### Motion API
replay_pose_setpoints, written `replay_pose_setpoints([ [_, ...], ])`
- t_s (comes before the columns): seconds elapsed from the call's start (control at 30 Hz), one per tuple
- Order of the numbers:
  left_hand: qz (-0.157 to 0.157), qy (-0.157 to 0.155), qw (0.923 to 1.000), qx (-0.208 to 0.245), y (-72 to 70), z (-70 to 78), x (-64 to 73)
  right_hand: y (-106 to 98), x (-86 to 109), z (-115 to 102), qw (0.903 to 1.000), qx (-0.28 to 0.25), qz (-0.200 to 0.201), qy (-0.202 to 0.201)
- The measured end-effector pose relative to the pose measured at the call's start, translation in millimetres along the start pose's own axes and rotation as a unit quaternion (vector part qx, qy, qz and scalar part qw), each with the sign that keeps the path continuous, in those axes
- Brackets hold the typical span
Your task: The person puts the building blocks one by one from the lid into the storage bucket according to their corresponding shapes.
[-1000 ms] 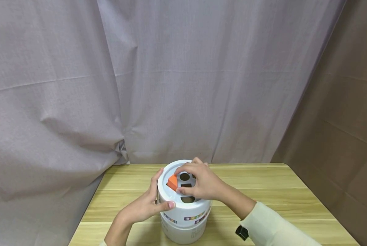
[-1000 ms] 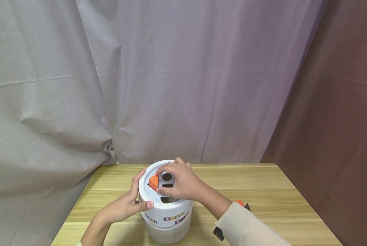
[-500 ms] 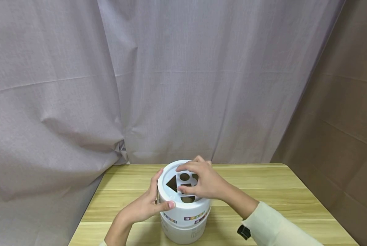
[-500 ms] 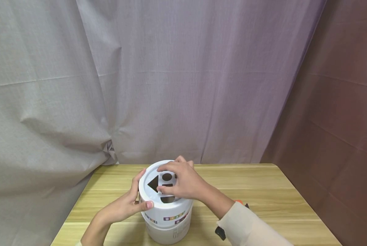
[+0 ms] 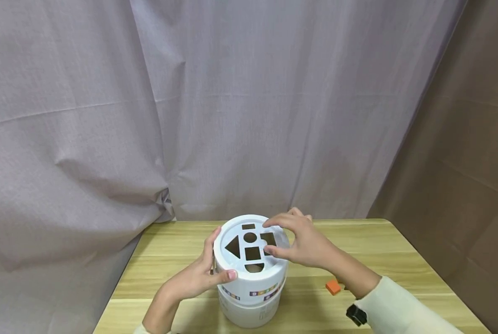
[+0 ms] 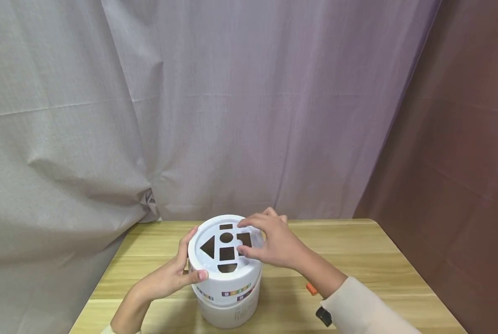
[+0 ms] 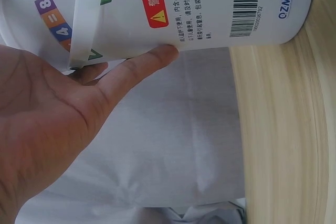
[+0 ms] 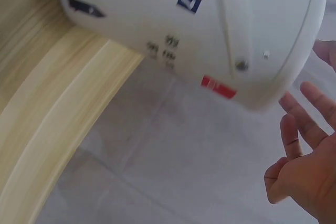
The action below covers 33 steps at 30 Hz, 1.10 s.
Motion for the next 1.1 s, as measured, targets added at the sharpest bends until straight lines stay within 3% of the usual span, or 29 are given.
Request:
replay_pose_setpoints([
  [0.5,0.004,-0.004,1.0000,0.002,-2.7,-0.7,8.5,-34.3,47.6,37.5,0.9957,0.076,0.029,0.044],
  [0.83,0.003,-0.001,1.0000,0.001,-4.9,-1.0,10.0,-35.5,89.5,59.1,0.9887,0.104,0.031,0.103],
  [1.1,0.003,-0.007,1.0000,0.003,-6.0,-0.6,12.2,-33.0,108.9,77.2,0.9833,0.119,0.029,0.135],
])
Point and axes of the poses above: each hand's wrist, its own x-axis away from the middle knuckle, its own y-axis out of the palm, z = x × y, the point moved 1 cm from there along -x, towards the middle knuckle, and after that the axes turned 1 degree about x, right-handed, at the moved point
